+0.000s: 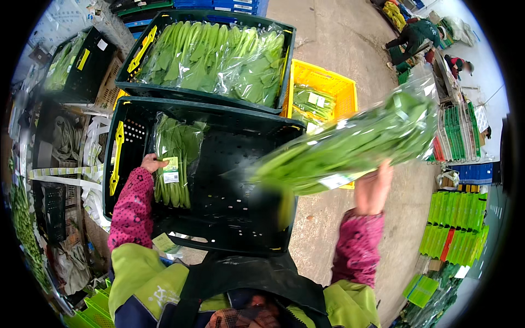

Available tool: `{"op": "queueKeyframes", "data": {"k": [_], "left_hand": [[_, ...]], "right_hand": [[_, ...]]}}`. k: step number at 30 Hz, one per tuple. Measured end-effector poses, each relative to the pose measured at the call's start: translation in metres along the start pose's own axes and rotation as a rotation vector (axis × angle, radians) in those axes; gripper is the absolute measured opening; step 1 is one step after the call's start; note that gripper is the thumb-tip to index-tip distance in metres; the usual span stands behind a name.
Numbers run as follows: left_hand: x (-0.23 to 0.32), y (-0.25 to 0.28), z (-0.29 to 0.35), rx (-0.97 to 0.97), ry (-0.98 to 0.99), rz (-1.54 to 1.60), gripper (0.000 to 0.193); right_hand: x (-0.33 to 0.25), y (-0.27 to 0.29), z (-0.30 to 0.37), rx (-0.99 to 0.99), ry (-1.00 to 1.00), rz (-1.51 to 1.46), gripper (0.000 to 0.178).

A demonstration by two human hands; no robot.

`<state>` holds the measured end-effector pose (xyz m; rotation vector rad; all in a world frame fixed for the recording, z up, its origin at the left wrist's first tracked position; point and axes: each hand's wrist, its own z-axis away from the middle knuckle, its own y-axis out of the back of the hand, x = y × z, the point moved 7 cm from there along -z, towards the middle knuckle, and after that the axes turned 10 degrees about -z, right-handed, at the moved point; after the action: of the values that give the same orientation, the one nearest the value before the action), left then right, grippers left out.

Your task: The person transfers bags of produce from green crates into yellow crates by hand, peeling individual adhesive labels from a roll and applying them to each bag, and organizes empty crates in the workspace.

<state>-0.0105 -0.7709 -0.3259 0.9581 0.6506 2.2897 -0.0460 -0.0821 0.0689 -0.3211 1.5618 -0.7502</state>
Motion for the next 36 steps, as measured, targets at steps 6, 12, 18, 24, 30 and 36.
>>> {"op": "queueKeyframes", "data": {"k": [6,12,18,24,30,36], "left_hand": [[0.137,0.018,0.137,0.021,-0.222,0.438,0.035],[0.207,0.071,0.293,0.567,-0.24,0.551,0.023],[0.282,0.047,0.453,0.952,-0.417,1.089,0.035],[0.382,-0.071,0.446,0.82,-0.433,1.338,0.047],[0.465,-0.201,0.351,0.603,-0.084,1.573,0.048],[0.55,-0.295,0.276,0.234,-0.014,1.654,0.03]], "right_hand": [[-0.047,0.076,-0.13,-0.135,-0.125,0.266,0.032],[0.065,0.16,-0.202,-0.46,-0.488,0.701,0.024],[0.188,0.22,-0.241,-0.93,-0.774,1.092,0.037],[0.273,0.2,-0.268,-1.251,-0.998,1.376,0.067],[0.301,0.215,-0.283,-1.05,-0.265,1.759,0.09],[0.21,0.249,-0.177,-0.649,-1.04,0.087,0.081]]}}
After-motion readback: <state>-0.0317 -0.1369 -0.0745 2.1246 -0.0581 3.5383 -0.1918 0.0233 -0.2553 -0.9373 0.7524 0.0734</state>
